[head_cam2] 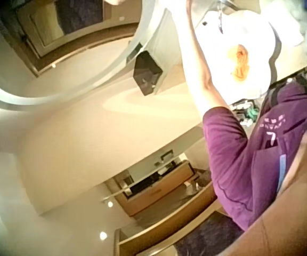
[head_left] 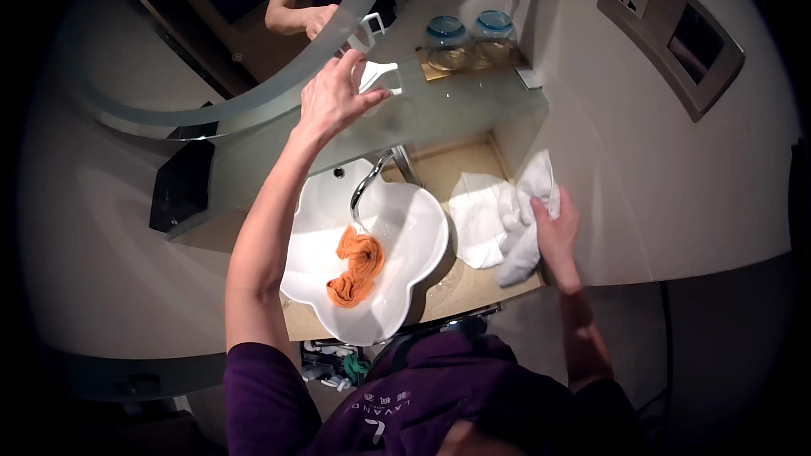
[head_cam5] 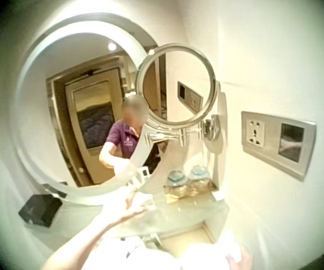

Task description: The person cleans a white ceramic mug and an orange cloth in a bathroom sink using water and a white towel. They rinse the items, wipe them dry, and place the mug on the counter. The person also wipes the sink basin and faucet with the towel.

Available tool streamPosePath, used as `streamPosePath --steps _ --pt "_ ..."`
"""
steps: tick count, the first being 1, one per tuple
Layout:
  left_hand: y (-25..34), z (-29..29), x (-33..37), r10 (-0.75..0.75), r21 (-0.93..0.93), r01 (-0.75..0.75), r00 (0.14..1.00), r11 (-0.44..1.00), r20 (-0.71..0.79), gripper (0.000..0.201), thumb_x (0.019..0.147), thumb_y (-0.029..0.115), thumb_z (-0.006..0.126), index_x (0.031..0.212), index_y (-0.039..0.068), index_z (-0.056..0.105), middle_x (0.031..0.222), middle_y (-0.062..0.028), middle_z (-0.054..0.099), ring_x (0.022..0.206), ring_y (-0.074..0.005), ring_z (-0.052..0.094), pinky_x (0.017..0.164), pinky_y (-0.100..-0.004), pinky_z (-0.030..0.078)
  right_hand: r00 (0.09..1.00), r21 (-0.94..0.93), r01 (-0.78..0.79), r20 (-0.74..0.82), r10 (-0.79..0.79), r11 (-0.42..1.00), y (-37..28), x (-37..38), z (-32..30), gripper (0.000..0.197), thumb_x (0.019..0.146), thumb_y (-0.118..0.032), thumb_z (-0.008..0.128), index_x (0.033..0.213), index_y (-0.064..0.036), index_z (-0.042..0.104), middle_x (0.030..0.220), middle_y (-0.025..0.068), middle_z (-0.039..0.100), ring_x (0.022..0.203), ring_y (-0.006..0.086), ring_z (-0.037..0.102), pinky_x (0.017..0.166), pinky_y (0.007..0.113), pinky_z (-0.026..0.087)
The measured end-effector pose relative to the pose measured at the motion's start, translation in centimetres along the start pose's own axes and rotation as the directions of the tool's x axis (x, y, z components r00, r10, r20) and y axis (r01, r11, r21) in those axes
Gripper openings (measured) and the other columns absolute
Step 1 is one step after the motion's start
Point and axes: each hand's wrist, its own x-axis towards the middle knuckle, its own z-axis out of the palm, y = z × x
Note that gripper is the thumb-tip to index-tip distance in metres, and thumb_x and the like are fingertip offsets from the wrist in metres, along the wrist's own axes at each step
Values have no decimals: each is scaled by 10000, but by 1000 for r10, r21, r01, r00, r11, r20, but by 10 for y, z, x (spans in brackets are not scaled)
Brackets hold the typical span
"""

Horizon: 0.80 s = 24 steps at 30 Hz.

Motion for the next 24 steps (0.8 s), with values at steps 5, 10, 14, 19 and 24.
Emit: streamPosePath --steps 5,10,14,19,24 --pt "5 8 8 5 50 -3 999 999 -34 695 745 483 869 1281 122 616 1184 -147 698 1043 -343 696 875 -467 542 836 -54 511 -199 -511 858 -56 52 32 371 840 67 649 1197 -25 689 1155 192 697 1036 376 678 899 420 532" --pt "-3 13 9 -15 72 18 999 997 -41 668 756 457 868 1294 139 630 1243 -165 587 1190 -350 598 933 -482 530 565 -341 797 131 -815 498 -135 128 92 422 778 48 656 1180 -64 711 1172 94 619 1127 289 584 892 422 524" --pt "5 19 12 7 88 -2 998 996 -64 734 758 501 864 1352 138 632 1225 -138 570 1193 -313 601 944 -439 528 606 -595 724 305 -735 350 -132 169 133 300 844 -82 654 1136 -95 718 1165 64 592 1131 279 565 861 410 521" --pt "-4 28 6 5 70 3 994 998 -111 850 763 544 850 1437 129 542 1282 -160 558 1238 -347 574 961 -475 524 640 -679 698 448 -624 228 -115 167 120 340 885 -130 603 1209 -146 703 1162 83 590 1120 287 572 838 411 509" --pt "-15 30 -1 30 48 -22 986 999 -161 919 773 632 803 1479 135 486 1344 -186 524 1278 -379 544 986 -498 519 716 -721 618 351 -604 313 -82 143 81 373 870 -91 620 1237 -122 684 1126 102 572 1072 308 559 848 418 498"
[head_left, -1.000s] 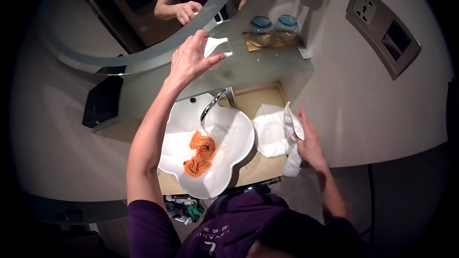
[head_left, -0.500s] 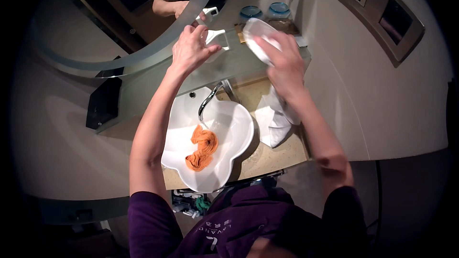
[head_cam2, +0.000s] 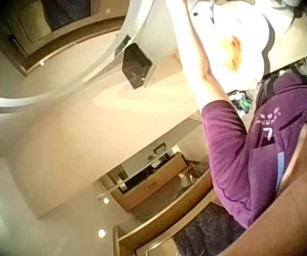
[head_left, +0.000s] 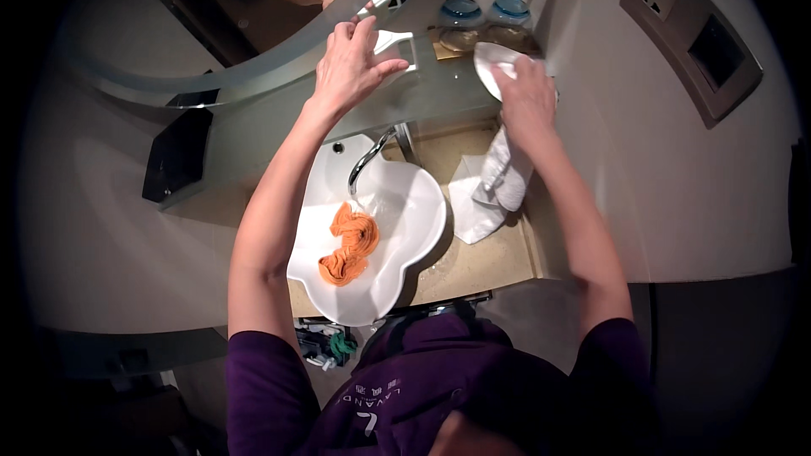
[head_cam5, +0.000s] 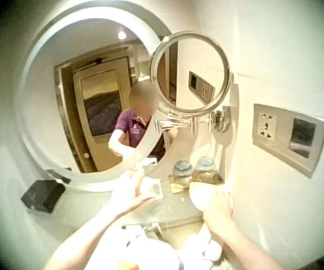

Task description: The person cleans a white ceramic mug and an orange cloth in a bathroom sink using water and a white towel. They rinse the items, wipe them dry, and place the mug on the counter. The person also wipes the sink basin and faucet with the towel.

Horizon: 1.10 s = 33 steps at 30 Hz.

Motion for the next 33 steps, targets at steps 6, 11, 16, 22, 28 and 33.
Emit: streamPosePath --steps 6,11,16,22,28,33 --pt "2 -3 -19 77 -37 -84 983 996 -168 929 815 580 806 1511 99 423 1448 -205 442 1308 -381 495 978 -476 526 992 114 -98 -73 107 989 -44 -45 -8 480 851 -35 599 1322 -116 640 1109 119 550 1026 328 549 859 451 492" --pt "19 -21 -97 -50 -261 -116 832 958 -552 323 862 55 740 1173 33 656 1088 -120 664 963 -280 641 756 -365 553 987 629 -14 135 -92 778 -53 -99 6 579 740 95 575 1257 -135 698 1179 134 558 1122 344 545 961 436 490" --pt "1 20 -246 -365 -407 299 927 863 -92 159 884 47 681 1036 2 695 956 -157 702 839 -321 690 768 -394 560 807 424 -317 591 6 848 -10 -213 81 605 819 101 550 1386 -105 596 1347 195 509 1299 382 486 1079 436 440" --pt "-61 87 -398 -589 12 644 693 765 415 248 899 206 699 1051 11 715 952 -203 724 876 -377 712 822 -445 567 765 151 -220 640 74 964 -39 -258 89 767 897 -26 655 1582 -79 312 1523 283 368 1399 455 384 1163 546 333" --pt "-23 122 -377 -639 319 596 459 737 617 637 941 287 604 1539 141 438 1607 -187 381 1468 -444 306 1143 -680 264 979 676 110 50 -195 728 -151 -210 56 435 788 39 576 1211 -25 660 1175 198 642 1108 383 589 986 489 453" --pt "-55 131 -382 -148 -65 278 678 958 720 588 946 208 580 1518 125 472 1621 -208 345 1472 -404 320 1070 -750 268 866 806 153 170 -470 572 -240 -181 98 238 755 -29 635 975 -36 727 1001 107 697 1020 316 620 894 430 492"
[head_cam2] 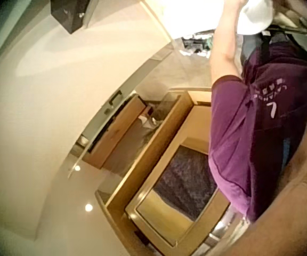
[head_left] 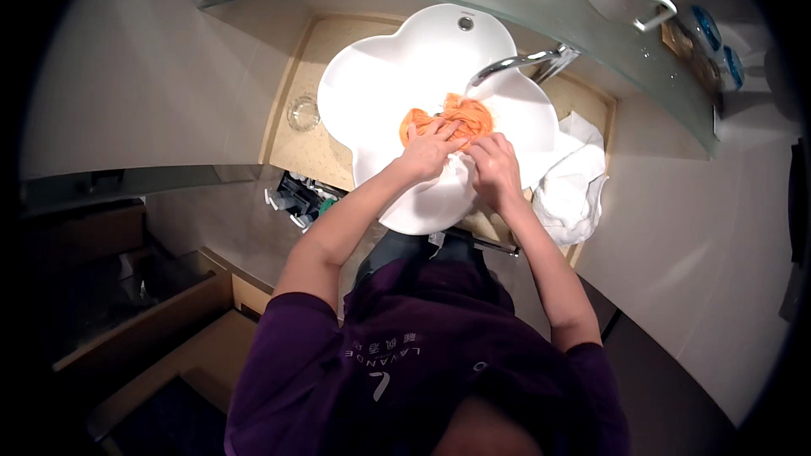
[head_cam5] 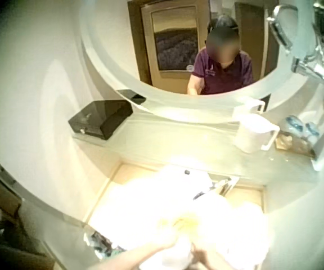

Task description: The person cleans a white ceramic mug and an orange cloth in a bathroom sink using water and a white towel. They rinse the items, wipe them dry, and place the mug on the counter. The person also wipes the sink basin and faucet with the towel.

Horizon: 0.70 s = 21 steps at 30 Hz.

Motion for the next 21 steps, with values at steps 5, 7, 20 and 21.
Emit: streamPosePath --steps 5,7,20,21 --pt "-43 -17 -22 -88 125 109 982 986 -165 567 865 113 604 1427 127 532 1571 -147 428 1389 -377 415 987 -676 340 994 -313 48 110 -14 949 35 27 78 206 816 -75 649 1012 -36 699 998 107 693 1118 288 588 967 479 442" --pt "-67 -39 -28 -140 72 138 990 988 18 511 853 109 612 1361 134 563 1429 -175 522 1281 -352 490 977 -607 373 924 -400 40 364 118 916 36 35 76 222 816 -121 665 1025 -47 676 1051 112 705 1182 270 561 996 495 413" --pt "-72 -22 17 -50 -185 18 984 983 -171 368 843 130 630 1209 83 635 1265 -111 620 1236 -321 539 1050 -520 395 890 280 -440 13 455 853 -3 18 13 190 848 -96 748 1032 -49 746 887 165 697 817 314 661 759 390 535" --pt "-76 -18 21 -47 -185 13 983 983 -179 368 843 130 630 1209 83 635 1265 -111 620 1236 -321 539 1050 -520 395 893 275 -435 8 451 857 -2 17 8 190 848 -96 748 1032 -49 746 887 165 697 817 314 661 759 390 535"
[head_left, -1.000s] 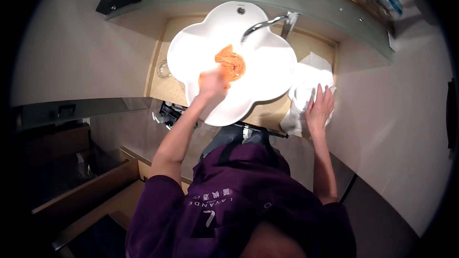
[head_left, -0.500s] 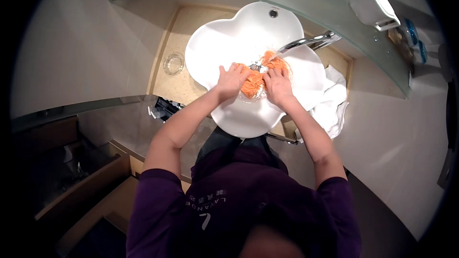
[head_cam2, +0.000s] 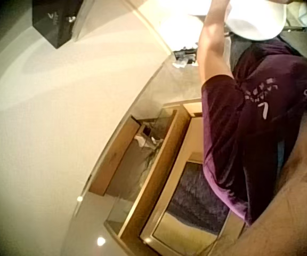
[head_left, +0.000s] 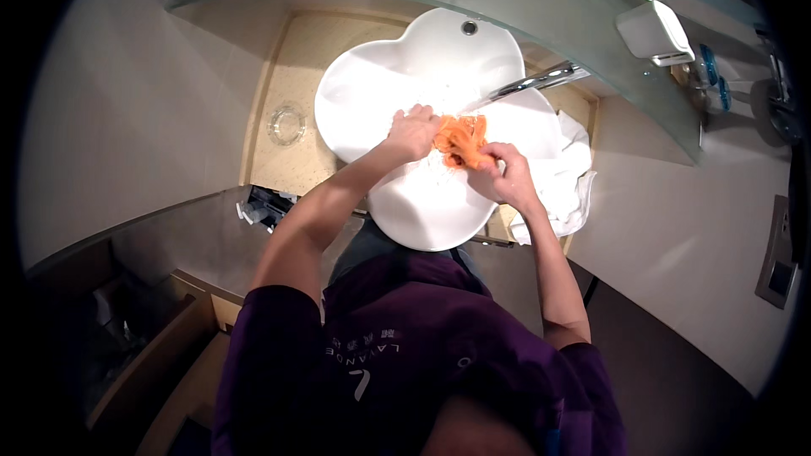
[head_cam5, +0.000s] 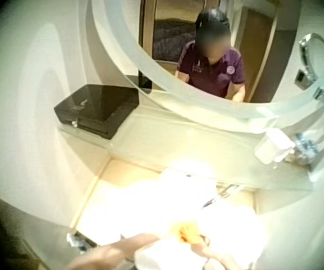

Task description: The person cleans a white ceramic mug and an orange cloth in a bathroom sink using water and a white towel. They rinse the items, wipe them dry, and place the mug on the counter. The person also wipes the sink basin and faucet with the towel.

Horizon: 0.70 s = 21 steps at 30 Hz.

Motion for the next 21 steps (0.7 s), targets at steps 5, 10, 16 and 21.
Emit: streamPosePath --steps 5,10,16,21 --pt "-17 -26 -8 -88 21 88 996 996 -11 201 827 98 635 1021 52 660 1057 -114 631 1082 -313 586 914 -484 464 822 -119 -112 546 159 987 -2 2 -18 198 767 -92 770 961 -61 750 886 169 703 760 295 669 715 386 536" --pt "-24 -62 -26 -423 -909 260 900 325 106 92 849 -3 517 855 42 596 810 -44 593 733 -149 573 636 -296 469 966 -301 183 234 -114 936 -2 5 28 130 837 -95 729 956 -41 728 902 170 695 957 337 664 846 426 524" --pt "-30 -77 -39 -506 -998 67 861 -11 63 214 752 -82 464 856 70 573 780 -20 547 668 -110 512 581 -262 429 888 -520 183 452 87 834 19 17 56 435 844 -167 758 1248 -73 628 1253 156 584 1113 356 619 962 432 507" --pt "7 -109 -60 -348 -411 248 919 877 -187 259 771 -59 531 987 51 621 887 -141 630 915 -290 619 830 -394 503 865 -528 69 454 213 846 -8 23 54 509 856 -320 776 1322 -167 636 1325 176 520 1233 381 538 1048 535 414"
